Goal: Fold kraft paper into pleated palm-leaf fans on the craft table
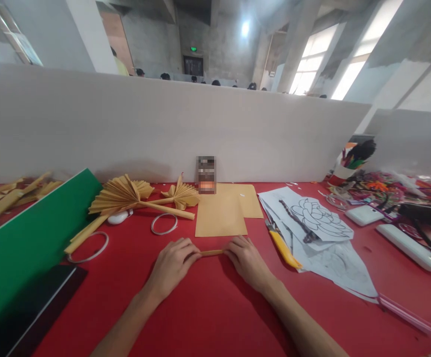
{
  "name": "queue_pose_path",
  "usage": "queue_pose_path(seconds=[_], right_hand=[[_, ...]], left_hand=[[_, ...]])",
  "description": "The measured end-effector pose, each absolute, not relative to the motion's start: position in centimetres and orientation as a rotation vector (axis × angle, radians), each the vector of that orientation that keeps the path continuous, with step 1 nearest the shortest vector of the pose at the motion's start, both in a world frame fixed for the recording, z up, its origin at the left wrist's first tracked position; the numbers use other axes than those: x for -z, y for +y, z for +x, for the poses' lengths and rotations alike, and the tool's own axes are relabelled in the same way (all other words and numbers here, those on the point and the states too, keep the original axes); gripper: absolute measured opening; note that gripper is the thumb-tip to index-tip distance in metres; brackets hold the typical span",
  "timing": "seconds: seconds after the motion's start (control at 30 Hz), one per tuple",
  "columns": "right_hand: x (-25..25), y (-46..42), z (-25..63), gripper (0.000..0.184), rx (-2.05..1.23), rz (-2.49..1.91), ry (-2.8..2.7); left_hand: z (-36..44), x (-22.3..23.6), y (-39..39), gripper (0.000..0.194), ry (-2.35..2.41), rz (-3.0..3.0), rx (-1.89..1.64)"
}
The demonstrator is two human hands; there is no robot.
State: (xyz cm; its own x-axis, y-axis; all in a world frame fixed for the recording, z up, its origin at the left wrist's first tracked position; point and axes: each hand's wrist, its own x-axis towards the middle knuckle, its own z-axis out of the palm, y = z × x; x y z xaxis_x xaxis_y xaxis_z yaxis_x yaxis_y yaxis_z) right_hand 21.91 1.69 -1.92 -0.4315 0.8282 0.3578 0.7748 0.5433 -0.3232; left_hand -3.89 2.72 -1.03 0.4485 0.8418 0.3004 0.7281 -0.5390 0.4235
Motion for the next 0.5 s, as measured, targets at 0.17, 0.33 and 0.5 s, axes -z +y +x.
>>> queue_pose_path(seconds=[0.17, 0.33, 0.5], right_hand=[[2.0, 2.3, 23.6, 0.020, -0.259, -1.289, -2.202], [1.7, 2.6, 24.3, 0.021, -0.353, -1.296, -2.114], [1.0, 2.7, 24.3, 0.019, -0.525, -1.320, -2.025]], left_hand=[[-5.1, 1.1, 3.3, 0.026, 1.351, 2.312, -0.748], [-6.2, 1.0, 4.0, 0.028, 1.316, 2.182, -0.764], [-6.9, 0.6, 4.3, 0.028, 1.291, 2.000, -0.767]])
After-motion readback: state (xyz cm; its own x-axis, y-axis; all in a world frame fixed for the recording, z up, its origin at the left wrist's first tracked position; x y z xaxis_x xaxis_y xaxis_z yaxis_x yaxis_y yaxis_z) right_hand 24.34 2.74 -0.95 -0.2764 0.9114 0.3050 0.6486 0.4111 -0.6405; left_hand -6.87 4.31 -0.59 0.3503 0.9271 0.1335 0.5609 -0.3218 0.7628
